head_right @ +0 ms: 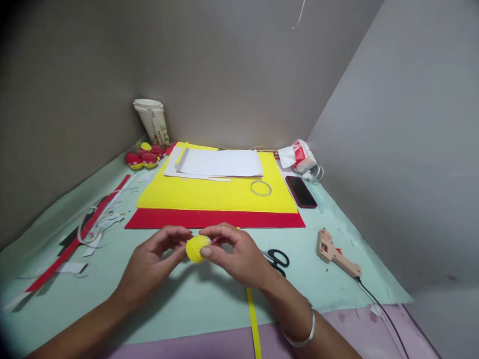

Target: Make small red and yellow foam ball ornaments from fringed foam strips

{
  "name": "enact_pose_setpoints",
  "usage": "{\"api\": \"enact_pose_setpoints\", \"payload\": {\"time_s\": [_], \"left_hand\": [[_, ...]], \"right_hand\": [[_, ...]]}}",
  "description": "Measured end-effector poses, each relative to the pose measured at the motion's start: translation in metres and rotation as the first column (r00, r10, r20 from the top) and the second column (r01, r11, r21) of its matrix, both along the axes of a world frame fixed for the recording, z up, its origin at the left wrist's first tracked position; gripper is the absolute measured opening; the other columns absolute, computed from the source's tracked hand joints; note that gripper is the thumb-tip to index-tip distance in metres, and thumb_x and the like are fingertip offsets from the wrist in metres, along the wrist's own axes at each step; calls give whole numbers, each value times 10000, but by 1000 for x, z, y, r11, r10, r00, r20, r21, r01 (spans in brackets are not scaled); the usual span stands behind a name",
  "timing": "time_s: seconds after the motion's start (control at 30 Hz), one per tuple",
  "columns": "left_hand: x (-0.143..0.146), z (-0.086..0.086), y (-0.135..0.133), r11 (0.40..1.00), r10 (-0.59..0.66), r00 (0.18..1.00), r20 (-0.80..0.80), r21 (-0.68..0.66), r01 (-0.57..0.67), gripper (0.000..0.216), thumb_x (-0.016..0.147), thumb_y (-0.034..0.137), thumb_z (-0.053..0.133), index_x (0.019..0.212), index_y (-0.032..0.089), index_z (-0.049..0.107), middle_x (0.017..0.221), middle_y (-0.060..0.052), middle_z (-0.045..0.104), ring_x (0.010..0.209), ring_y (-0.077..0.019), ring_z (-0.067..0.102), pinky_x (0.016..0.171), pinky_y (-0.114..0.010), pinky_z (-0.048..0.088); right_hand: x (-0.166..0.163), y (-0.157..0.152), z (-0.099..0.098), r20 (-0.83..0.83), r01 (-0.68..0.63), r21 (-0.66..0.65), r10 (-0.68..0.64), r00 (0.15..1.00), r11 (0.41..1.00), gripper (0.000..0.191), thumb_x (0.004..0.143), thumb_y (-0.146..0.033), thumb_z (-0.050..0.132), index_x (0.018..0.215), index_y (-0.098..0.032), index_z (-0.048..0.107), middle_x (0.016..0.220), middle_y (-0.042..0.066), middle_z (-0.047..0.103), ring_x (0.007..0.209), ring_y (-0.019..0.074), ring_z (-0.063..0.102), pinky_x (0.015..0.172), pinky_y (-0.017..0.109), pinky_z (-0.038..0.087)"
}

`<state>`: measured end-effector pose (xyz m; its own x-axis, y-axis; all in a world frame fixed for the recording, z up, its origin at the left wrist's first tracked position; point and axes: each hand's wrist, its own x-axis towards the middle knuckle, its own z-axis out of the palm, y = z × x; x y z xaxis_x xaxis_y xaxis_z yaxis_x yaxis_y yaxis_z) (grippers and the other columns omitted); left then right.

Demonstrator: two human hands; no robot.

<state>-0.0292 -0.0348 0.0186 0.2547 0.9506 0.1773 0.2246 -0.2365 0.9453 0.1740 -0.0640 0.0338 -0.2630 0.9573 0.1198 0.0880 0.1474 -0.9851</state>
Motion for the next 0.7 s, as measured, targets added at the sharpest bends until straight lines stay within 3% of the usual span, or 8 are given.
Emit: {"api": "enact_pose_setpoints", "payload": {"time_s": [0.03, 0.1, 0.2, 0.5, 0.7], "left_hand": [[-1, 1, -1, 983, 57, 997, -53, 177, -47, 170, 799, 268, 692, 953, 206, 657, 852, -15, 687, 728, -154, 633, 706, -290, 514], [-4, 1, -3, 879, 116, 987, -110, 475, -51, 166, 804, 180, 681, 965, 212, 656, 876, -13, 691, 771, -151, 645, 745, -284, 518], [-5, 1, -4, 741, 104, 987, -123, 672, 5, 246, 803, 85, 670, 1013, 209, 644, 930, -21, 704, 859, -148, 663, 787, -262, 526], [-8, -2, -4, 622, 71, 983, -171, 778, 91, 276, 831, 42, 649, 1065, 187, 665, 979, -39, 728, 897, -126, 684, 819, -216, 531], [-10, -5, -5, 639, 72, 986, -153, 766, 72, 277, 843, 43, 639, 1068, 201, 674, 990, -30, 736, 895, -120, 693, 823, -200, 529]], "right_hand": [[0, 0, 0, -7, 6, -11, -6, 1000, 1000, 285, 852, -338, 684, 1120, -244, 664, 1064, 51, 648, 925, 182, 615, 844, 342, 500], [-3, -1, 0, -16, 8, -46, -9, 1000, 999, 286, 853, -350, 683, 1116, -238, 663, 1051, 53, 660, 922, 184, 618, 840, 341, 501], [-8, -4, 1, -27, 4, -97, -7, 1000, 995, 293, 854, -368, 678, 1108, -222, 662, 1028, 58, 671, 908, 185, 623, 828, 337, 503], [-13, -4, 0, -43, -6, -103, 2, 999, 995, 287, 857, -373, 670, 1084, -198, 668, 1009, 59, 679, 885, 172, 611, 804, 314, 504], [-12, -6, 0, -6, -13, -85, 12, 1000, 996, 357, 837, -367, 692, 1158, -217, 646, 1080, 68, 673, 945, 199, 620, 829, 346, 509]]}}
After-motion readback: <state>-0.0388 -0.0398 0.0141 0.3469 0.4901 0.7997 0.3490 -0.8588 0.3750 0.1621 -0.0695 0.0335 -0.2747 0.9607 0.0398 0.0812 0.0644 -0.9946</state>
